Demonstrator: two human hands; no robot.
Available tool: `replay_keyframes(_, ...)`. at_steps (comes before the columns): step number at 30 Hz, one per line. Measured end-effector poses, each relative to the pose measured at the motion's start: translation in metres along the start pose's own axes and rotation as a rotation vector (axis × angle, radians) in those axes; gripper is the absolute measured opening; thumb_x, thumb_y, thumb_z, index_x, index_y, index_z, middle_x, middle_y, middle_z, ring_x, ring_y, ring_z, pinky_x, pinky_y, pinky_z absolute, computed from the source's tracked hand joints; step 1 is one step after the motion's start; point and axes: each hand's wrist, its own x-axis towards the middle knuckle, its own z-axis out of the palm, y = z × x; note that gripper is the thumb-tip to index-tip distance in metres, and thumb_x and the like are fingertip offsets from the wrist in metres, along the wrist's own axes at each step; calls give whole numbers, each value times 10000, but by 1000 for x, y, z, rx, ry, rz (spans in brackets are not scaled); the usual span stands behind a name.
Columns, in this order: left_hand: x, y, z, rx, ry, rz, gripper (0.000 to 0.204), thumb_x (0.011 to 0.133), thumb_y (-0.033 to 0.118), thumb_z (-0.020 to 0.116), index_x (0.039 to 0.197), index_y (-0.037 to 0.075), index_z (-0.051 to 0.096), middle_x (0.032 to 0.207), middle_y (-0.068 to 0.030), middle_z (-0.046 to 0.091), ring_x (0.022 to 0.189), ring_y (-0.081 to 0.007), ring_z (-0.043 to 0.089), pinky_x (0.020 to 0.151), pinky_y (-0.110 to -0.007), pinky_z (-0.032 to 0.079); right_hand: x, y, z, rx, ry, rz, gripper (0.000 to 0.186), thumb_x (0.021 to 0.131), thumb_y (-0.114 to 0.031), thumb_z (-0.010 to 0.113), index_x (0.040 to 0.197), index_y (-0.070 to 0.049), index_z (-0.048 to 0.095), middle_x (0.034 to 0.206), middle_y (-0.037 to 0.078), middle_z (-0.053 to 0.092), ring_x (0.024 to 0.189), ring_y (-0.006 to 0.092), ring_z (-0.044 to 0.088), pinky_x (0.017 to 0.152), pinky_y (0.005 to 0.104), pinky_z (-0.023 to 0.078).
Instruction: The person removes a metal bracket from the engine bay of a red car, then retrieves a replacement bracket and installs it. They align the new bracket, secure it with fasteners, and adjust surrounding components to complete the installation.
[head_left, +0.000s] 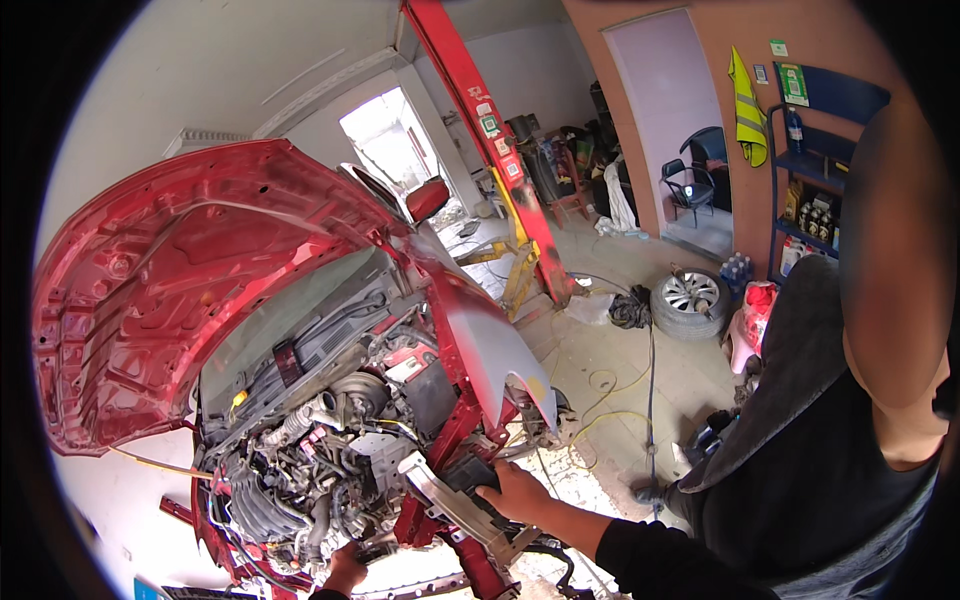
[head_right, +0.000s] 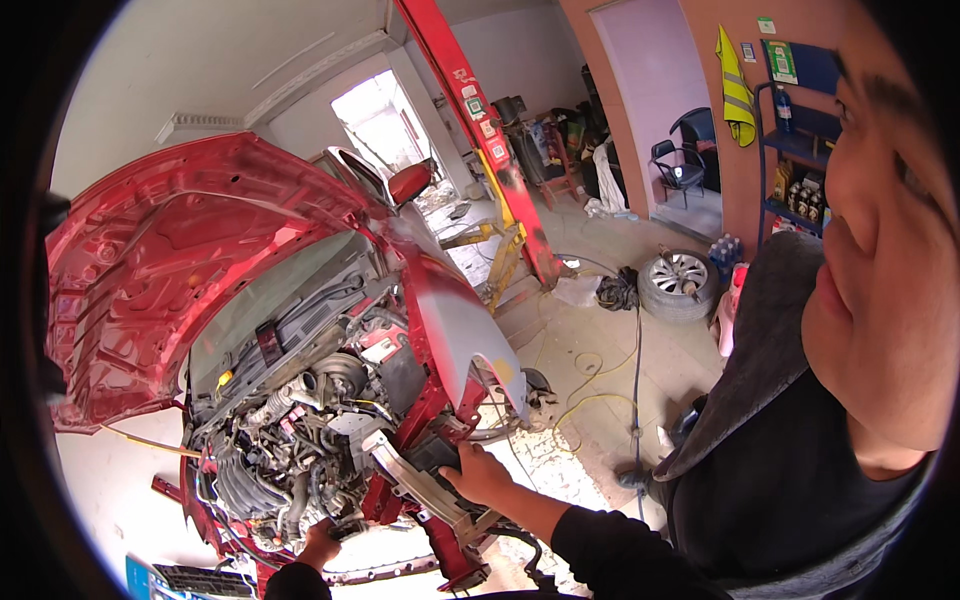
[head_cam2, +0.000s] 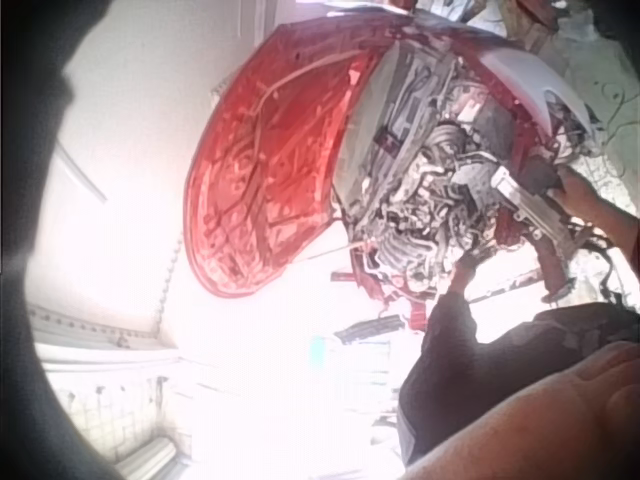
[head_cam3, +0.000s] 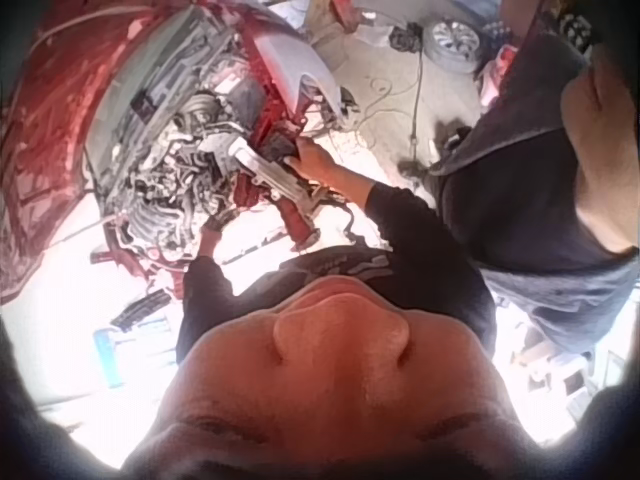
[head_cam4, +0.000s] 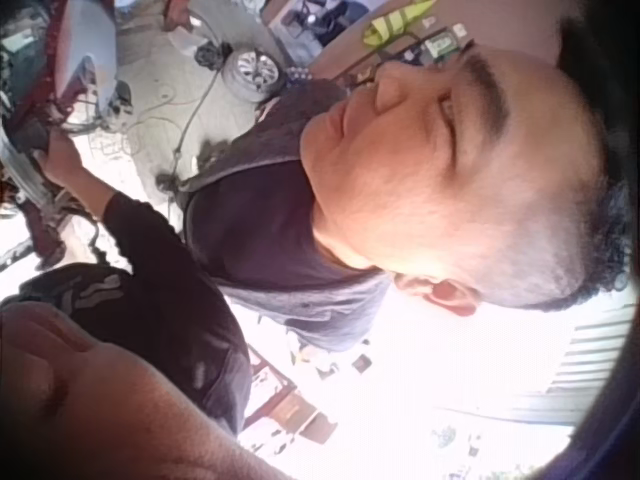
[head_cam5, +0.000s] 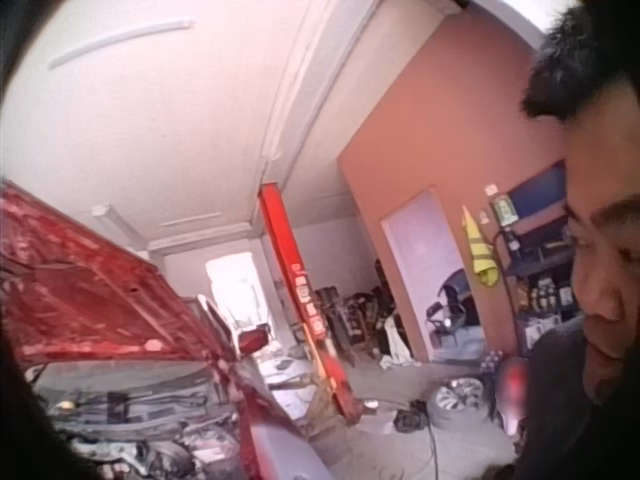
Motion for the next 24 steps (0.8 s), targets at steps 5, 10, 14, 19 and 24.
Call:
replay_keyframes(5, 1, 9, 2, 498, -248, 362, 406, 779, 163, 781, 1181, 210, 815, 1105, -180, 830, 1121, -400, 785, 1025, -501, 603, 1, 1, -1, -8, -1, -5, 705, 1041, -509, 725, 1452, 32, 534, 1301, 311, 710, 1172, 505, 727, 999, 575, 594)
replay_keyframes(10, -17, 21, 10, 642, -448, 418, 595, 819, 199, 771, 1390, 367, 770, 1260, -68, 832, 1258, -332, 753, 1230, -591, 415, 2, 2, -1, 2, -28, 0, 705, 1039, -512, 725, 1453, 26, 535, 1307, 308, 711, 1174, 501, 727, 996, 574, 595)
replay_keyframes(14, -42, 26, 10, 643, -537, 443, 575, 887, 276, 772, 1444, 414, 734, 1363, -66, 802, 1332, -325, 721, 1233, -688, 377, 2, 2, 1, -10, -27, 11, 703, 1039, -516, 724, 1456, 19, 538, 1315, 302, 710, 1186, 496, 723, 1002, 572, 593)
replay_keyframes(19, -69, 31, 18, 702, -612, 424, 563, 865, 245, 761, 1420, 329, 733, 1244, -86, 820, 1295, -365, 720, 1205, -719, 373, 3, 4, 2, 7, -18, 6, 705, 1038, -518, 725, 1462, 14, 541, 1346, 305, 703, 1216, 498, 715, 1024, 574, 587)
replay_keyframes(24, -99, 16, 14, 610, -582, 338, 491, 872, 240, 739, 1362, 265, 750, 1249, -109, 821, 1297, -393, 709, 1186, -719, 367, 2, 7, 4, 16, 9, -6, 711, 1037, -527, 721, 1458, 18, 545, 1358, 321, 695, 1229, 511, 707, 1037, 579, 581)
